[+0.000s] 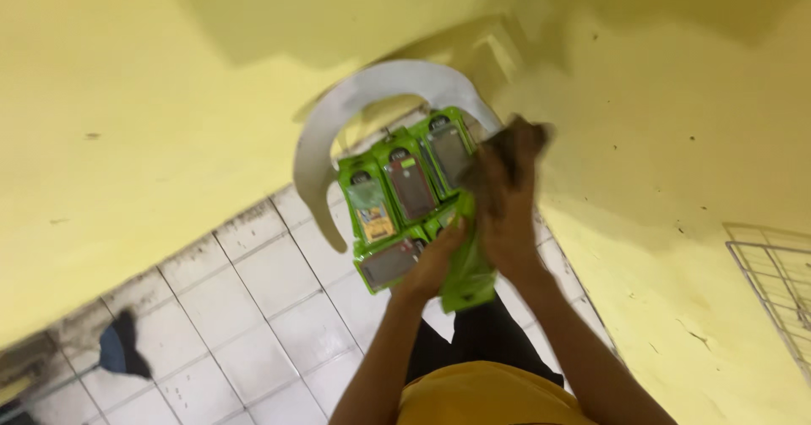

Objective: The person wipes the plastic packaging of several phone cases with a cloth and then hangs them on a wall-mounted wire rack. The person repeats this process for multiple cases, picking them up from a white plastic chair and placing them on the rack.

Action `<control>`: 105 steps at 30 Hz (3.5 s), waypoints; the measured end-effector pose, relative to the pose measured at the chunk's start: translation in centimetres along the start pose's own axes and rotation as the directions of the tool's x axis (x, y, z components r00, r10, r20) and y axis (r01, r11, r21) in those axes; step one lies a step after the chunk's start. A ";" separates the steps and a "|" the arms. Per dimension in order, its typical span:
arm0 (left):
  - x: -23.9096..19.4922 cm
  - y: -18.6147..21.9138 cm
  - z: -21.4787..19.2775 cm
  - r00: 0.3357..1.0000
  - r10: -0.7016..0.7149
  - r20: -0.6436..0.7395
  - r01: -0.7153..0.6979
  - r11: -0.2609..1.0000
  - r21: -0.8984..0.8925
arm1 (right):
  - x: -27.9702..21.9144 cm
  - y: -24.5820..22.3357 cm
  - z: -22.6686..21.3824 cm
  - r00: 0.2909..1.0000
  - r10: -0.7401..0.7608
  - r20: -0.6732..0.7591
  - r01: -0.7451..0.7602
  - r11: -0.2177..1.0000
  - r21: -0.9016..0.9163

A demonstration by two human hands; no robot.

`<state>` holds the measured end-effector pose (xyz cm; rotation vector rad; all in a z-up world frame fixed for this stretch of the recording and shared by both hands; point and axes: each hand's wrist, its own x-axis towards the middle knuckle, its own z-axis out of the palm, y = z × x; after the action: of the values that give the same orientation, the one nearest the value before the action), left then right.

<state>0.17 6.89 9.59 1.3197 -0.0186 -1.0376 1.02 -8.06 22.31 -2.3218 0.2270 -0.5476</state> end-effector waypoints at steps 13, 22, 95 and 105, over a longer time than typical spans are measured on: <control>-5.7 11.5 -7.0 0.992 -0.036 -0.119 -0.064 0.671 -0.739 | -6.1 -17.8 -0.6 0.928 -0.108 0.357 0.137 0.989 -0.059; -12.2 16.4 -3.7 0.990 0.005 0.140 0.102 0.658 -0.746 | -7.5 -17.0 -5.0 0.991 -0.113 0.069 0.105 0.988 0.110; -5.9 -1.3 -7.6 0.760 -0.294 -0.580 0.000 0.892 -0.452 | -9.2 15.3 20.2 0.823 0.106 0.558 -0.052 0.992 -0.111; -6.3 1.0 -3.2 0.946 -0.095 -0.309 0.045 0.985 -0.165 | -14.5 7.6 2.3 0.618 0.485 0.619 -0.785 0.427 0.449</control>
<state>-1.11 13.19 12.69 1.3363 0.3482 -0.8583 -10.92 -7.57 10.93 -1.3518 0.5922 0.2571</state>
